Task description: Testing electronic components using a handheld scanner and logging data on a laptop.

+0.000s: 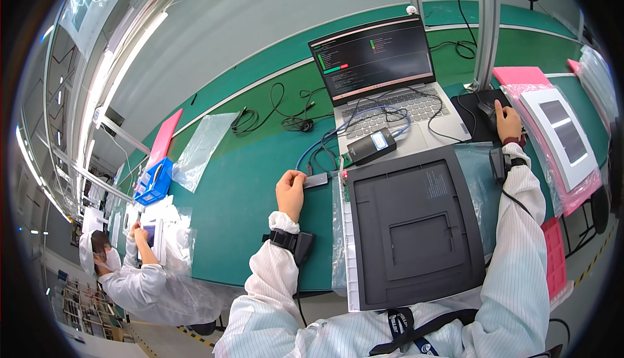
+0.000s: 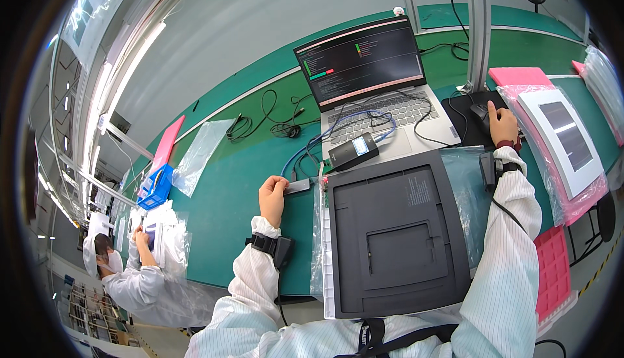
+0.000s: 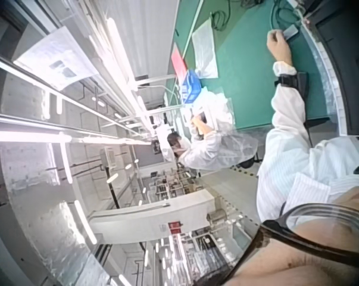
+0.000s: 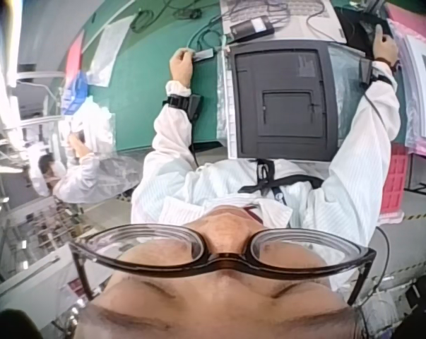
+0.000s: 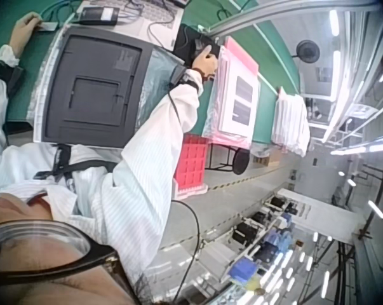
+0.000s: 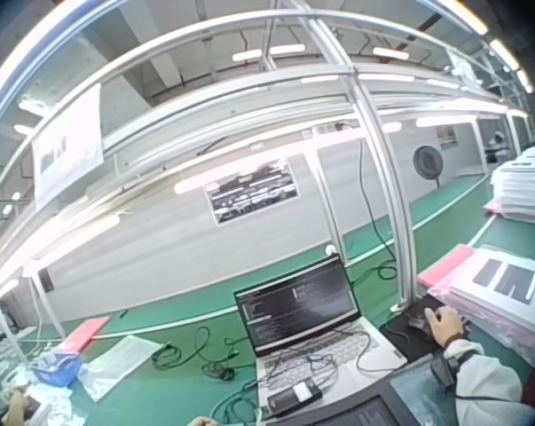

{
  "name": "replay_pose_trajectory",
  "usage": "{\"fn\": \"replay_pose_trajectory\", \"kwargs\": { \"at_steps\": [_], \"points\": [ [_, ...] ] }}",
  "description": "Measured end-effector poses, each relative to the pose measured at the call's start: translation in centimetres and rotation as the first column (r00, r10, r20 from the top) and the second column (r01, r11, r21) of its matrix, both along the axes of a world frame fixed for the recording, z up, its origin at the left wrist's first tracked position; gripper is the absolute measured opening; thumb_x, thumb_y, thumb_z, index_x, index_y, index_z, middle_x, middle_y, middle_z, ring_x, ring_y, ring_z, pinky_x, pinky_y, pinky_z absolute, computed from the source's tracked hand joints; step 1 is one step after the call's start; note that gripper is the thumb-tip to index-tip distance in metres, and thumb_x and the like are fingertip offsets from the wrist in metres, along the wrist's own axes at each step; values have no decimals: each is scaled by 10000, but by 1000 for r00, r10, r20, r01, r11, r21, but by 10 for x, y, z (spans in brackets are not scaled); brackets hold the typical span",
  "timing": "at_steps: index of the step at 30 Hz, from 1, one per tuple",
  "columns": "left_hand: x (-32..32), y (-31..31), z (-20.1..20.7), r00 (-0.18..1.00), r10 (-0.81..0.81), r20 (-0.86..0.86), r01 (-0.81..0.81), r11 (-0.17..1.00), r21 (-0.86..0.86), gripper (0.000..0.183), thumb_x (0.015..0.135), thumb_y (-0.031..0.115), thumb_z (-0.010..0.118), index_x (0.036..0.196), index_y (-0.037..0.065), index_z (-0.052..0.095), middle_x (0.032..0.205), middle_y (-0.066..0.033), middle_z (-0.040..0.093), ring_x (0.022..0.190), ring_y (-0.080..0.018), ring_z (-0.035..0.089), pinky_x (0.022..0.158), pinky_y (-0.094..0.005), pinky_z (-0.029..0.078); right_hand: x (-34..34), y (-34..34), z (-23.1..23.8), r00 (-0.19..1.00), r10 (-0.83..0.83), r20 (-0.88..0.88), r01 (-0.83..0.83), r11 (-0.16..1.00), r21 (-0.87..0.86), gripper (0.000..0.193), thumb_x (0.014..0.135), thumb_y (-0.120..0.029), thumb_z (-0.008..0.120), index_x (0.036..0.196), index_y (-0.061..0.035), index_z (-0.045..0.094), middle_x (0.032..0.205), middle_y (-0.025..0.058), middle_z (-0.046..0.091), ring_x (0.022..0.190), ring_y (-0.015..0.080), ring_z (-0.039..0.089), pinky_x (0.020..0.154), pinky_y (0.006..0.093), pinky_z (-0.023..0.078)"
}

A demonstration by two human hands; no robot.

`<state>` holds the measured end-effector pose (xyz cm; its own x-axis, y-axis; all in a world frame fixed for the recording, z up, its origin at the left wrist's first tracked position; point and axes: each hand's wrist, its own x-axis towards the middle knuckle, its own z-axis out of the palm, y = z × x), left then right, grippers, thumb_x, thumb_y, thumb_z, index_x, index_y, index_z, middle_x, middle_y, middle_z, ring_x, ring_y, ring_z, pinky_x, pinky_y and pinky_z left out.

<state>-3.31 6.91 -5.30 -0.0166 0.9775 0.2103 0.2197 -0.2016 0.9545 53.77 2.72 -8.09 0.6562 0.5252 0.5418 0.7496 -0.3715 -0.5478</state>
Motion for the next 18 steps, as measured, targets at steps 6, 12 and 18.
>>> {"fn": "replay_pose_trajectory", "kwargs": {
  "at_steps": [6, 12, 18],
  "points": [
    [-1, 0, 1, 999, -12, -38, 12, 1000, -6, 122, 848, 65, 509, 788, -11, 583, 745, -19, 597, 677, -68, 520, 618, -204, 406, 1, 1, -1, 1000, 10, -1, -10, 1000, 10, 563, 867, -509, 491, 717, 18, 622, 788, 187, 604, 772, 348, 566, 731, 428, 426],
    [7, -9, 13, 996, -10, 86, 1, 995, 101, 122, 860, 74, 525, 794, -14, 578, 741, -13, 592, 707, -72, 522, 647, -203, 405, 1, 0, -2, 1000, 5, 5, -5, 1000, 19, 572, 866, -515, 487, 717, 21, 621, 787, 189, 603, 773, 348, 566, 731, 428, 425],
    [2, -4, 3, 987, -151, -57, 150, 988, -21, 109, 871, 77, 531, 819, -6, 580, 752, -3, 583, 703, -71, 512, 652, -209, 405, -1, 0, 0, 1000, 12, 4, -12, 1000, 15, 576, 867, -516, 484, 724, 25, 624, 792, 193, 605, 772, 350, 567, 730, 428, 426]
  ]
}}
